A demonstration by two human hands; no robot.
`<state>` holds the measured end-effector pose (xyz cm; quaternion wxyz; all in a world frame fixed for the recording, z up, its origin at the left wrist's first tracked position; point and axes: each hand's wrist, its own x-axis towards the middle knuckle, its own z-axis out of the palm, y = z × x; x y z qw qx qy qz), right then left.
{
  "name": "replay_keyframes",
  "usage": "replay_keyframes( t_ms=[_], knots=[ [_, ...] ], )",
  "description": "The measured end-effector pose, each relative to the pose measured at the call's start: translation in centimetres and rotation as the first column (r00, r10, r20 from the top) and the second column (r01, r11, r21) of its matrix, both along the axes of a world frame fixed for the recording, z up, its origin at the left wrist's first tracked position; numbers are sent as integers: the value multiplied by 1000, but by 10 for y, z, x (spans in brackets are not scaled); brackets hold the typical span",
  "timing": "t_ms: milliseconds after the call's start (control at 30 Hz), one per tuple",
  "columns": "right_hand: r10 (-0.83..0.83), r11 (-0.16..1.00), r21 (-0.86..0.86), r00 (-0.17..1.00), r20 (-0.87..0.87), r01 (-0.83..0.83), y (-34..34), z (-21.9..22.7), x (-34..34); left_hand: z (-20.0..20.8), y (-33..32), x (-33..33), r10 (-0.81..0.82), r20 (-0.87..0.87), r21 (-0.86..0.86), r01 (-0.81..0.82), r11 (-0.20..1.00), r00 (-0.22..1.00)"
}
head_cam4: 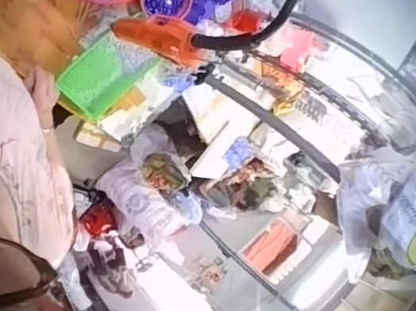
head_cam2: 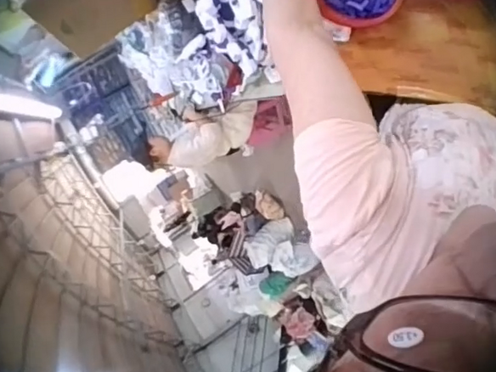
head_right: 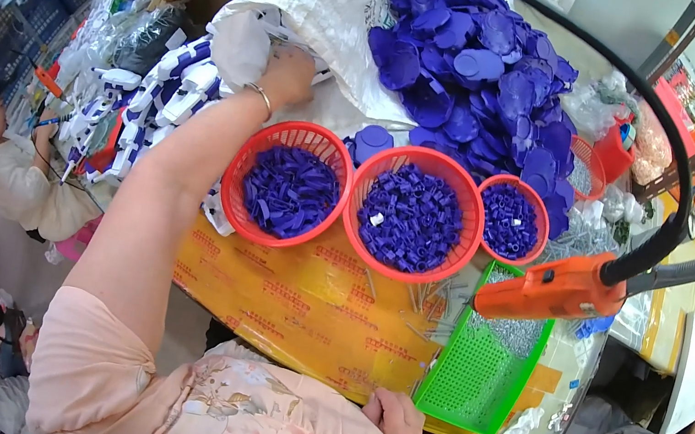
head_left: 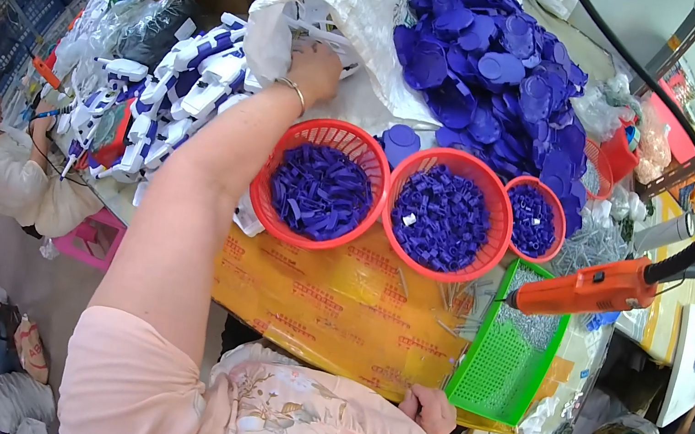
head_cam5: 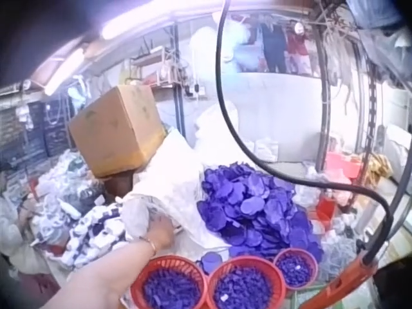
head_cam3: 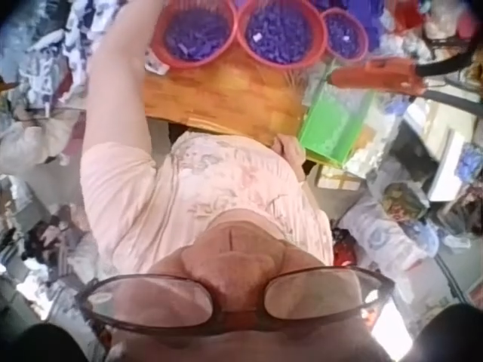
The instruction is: Assembling internal mechanisms and external casings of plastic toy guns at a factory workbench.
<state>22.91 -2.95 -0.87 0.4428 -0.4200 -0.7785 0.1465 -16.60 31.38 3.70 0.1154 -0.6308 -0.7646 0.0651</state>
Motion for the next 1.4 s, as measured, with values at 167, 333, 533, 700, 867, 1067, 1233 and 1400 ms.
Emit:
replay_keyframes(
  t_ms=[167,333,533,700,867,1067,1233,1400],
  knots=[
    [-28,1000,-4,1000,7,28,-2,-3,-2,3,2,-4,-85,65,-44,88,995,994],
    [-68,997,-44,997,45,70,-6,2,-2,26,-35,15,-316,119,60,311,948,941],
    [-75,997,-18,995,59,76,-1,0,-4,40,-69,10,-385,314,28,397,918,868],
    [-68,995,-69,998,9,68,-2,3,-6,56,-70,-12,-478,122,238,442,865,870],
    [-75,994,-81,997,-3,74,-3,2,-6,99,-82,-11,-444,369,358,316,879,817],
    [-61,996,-66,998,3,61,-3,4,-7,131,-138,-6,-486,462,557,184,810,742],
    [-48,998,-44,998,39,49,-3,6,-9,137,-174,0,-596,723,624,41,781,348],
    [-17,1000,1,996,93,17,-5,3,-7,141,-188,8,-590,807,579,-161,799,-27]
  ],
)
